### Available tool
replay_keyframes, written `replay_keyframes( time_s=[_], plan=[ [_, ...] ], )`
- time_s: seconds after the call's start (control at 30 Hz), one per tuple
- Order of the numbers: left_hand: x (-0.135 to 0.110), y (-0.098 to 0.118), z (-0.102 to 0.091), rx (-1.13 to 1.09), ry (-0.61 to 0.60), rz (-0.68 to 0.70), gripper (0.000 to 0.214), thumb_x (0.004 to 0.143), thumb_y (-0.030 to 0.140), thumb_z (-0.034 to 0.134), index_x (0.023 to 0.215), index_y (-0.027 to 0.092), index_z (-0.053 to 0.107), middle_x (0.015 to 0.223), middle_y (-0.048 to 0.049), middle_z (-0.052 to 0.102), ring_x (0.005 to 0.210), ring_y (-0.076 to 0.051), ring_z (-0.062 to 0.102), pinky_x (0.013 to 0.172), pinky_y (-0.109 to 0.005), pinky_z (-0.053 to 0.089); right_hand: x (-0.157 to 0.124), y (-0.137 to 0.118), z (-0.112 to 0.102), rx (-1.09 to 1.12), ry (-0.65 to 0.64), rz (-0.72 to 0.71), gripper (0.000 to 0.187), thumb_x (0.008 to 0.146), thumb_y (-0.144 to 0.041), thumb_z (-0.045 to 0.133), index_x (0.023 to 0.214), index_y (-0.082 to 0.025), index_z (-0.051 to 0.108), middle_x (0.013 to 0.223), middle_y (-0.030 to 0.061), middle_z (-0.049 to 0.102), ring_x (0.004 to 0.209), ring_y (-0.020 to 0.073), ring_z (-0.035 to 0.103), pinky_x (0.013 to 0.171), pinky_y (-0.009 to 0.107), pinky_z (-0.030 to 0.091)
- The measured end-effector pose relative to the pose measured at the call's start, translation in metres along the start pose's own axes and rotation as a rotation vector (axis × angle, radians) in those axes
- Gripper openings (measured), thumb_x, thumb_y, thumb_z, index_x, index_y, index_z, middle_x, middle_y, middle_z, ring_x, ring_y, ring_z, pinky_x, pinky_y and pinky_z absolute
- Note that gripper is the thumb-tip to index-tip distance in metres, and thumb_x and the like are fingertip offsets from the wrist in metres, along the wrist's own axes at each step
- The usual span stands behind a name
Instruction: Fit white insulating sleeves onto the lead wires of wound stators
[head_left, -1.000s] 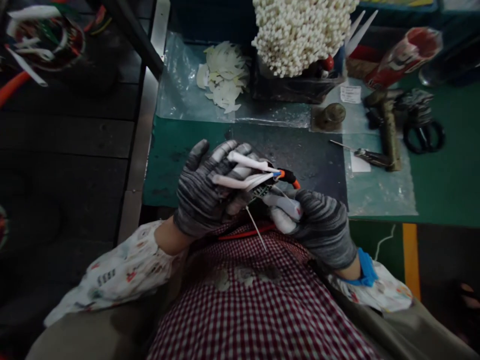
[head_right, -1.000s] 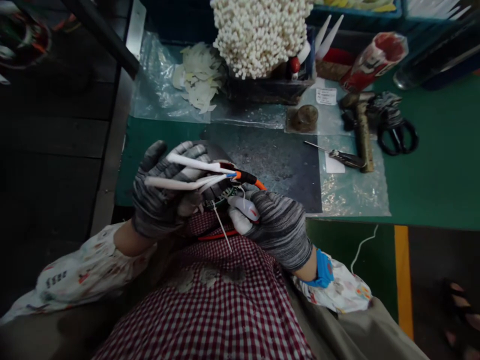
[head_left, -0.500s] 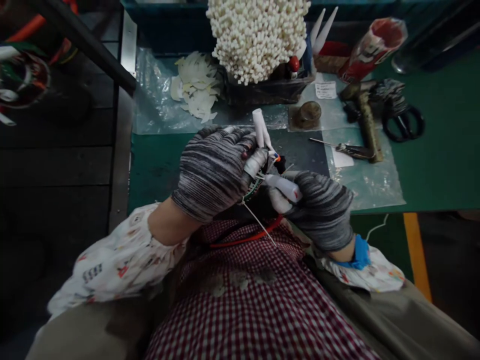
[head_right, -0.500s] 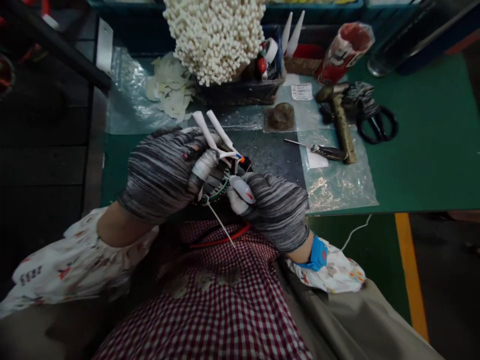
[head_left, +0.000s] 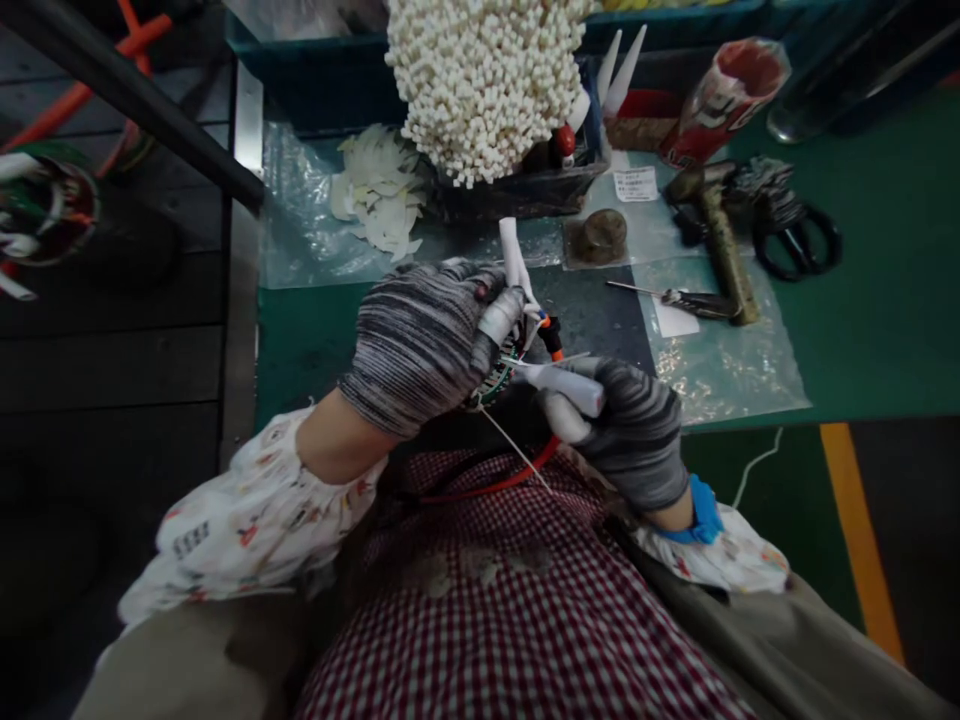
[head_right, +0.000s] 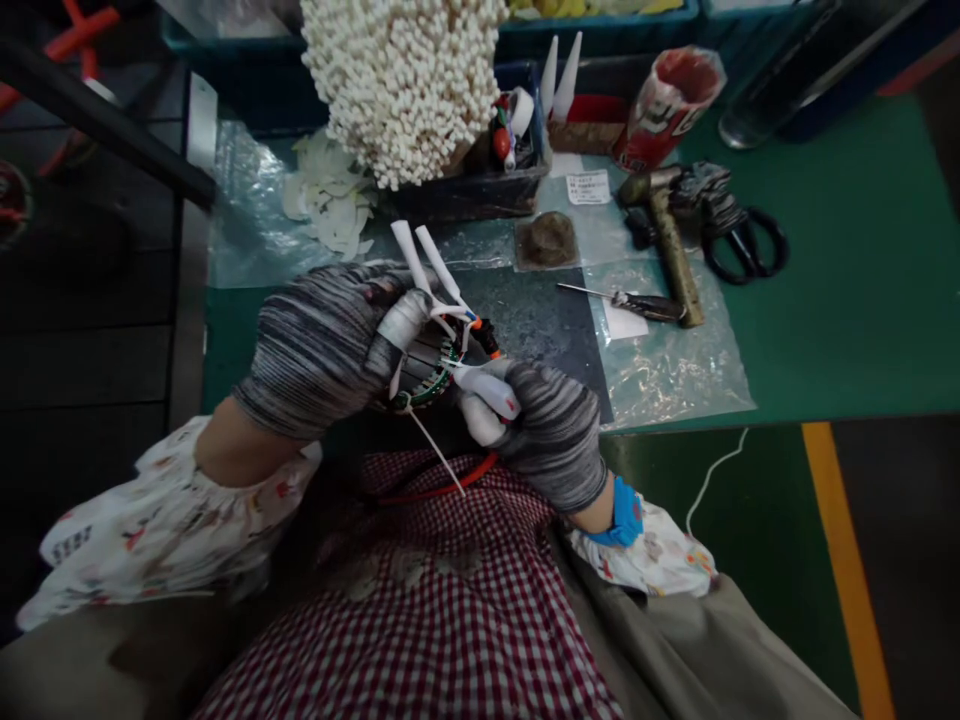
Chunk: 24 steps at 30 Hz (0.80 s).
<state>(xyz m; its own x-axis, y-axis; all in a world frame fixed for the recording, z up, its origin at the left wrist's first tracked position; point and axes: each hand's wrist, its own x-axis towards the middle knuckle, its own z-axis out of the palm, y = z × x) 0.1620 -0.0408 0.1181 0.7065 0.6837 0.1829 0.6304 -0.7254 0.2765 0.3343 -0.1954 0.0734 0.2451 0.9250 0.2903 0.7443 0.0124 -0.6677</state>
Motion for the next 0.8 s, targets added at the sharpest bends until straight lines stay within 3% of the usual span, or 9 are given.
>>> replay_keyframes(
  time_s=[0.17,0.37,0.5,0.6,0.8],
  plan=[
    [-0.038,-0.018,0.002,-0.113,0.163,0.121,0.048,0.119,0.045,0.038,0.135,0.023,0.078,0.138,-0.0087,0.082,0.136,-0.028,0.076,0.119,-0.044,0.060,-0.021,-0.012,0.018,0.238,-0.012,-0.025,0.019,0.096,-0.026,0.072,0.105,-0.027,0.089,0.097,-0.0006,0.090,0.074,0.0180,0.084,0.065,0.027,0.065],
    [-0.096,-0.032,0.017,-0.146,0.380,0.131,0.046,0.119,0.050,0.038,0.150,0.031,0.068,0.149,-0.0078,0.076,0.148,-0.026,0.068,0.128,-0.046,0.055,-0.028,-0.029,0.039,0.334,-0.104,-0.118,0.021,0.094,-0.027,0.074,0.107,-0.027,0.090,0.095,0.0005,0.091,0.079,0.0180,0.086,0.068,0.023,0.066],
    [-0.111,-0.033,0.024,-0.147,0.364,0.083,0.053,0.118,0.053,0.030,0.150,0.032,0.066,0.150,-0.0065,0.076,0.152,-0.028,0.065,0.130,-0.053,0.054,-0.028,-0.032,0.037,0.278,-0.187,-0.092,0.021,0.094,-0.032,0.077,0.110,-0.029,0.089,0.105,0.0016,0.091,0.089,0.0209,0.088,0.081,0.029,0.070],
    [-0.112,-0.034,0.025,-0.189,0.370,0.105,0.050,0.118,0.054,0.034,0.153,0.036,0.064,0.151,-0.0047,0.076,0.151,-0.027,0.066,0.130,-0.052,0.053,-0.029,-0.032,0.035,0.289,-0.230,-0.056,0.021,0.096,-0.033,0.076,0.111,-0.031,0.090,0.107,0.0021,0.091,0.093,0.0205,0.088,0.084,0.028,0.070],
    [-0.108,-0.040,0.018,-0.272,0.312,0.080,0.049,0.117,0.054,0.040,0.153,0.035,0.067,0.158,-0.0062,0.071,0.153,-0.030,0.064,0.133,-0.050,0.049,-0.032,-0.028,0.025,0.432,-0.118,-0.056,0.025,0.094,-0.021,0.075,0.112,-0.029,0.091,0.098,0.0018,0.090,0.079,0.0196,0.085,0.075,0.026,0.068]
  ],
)
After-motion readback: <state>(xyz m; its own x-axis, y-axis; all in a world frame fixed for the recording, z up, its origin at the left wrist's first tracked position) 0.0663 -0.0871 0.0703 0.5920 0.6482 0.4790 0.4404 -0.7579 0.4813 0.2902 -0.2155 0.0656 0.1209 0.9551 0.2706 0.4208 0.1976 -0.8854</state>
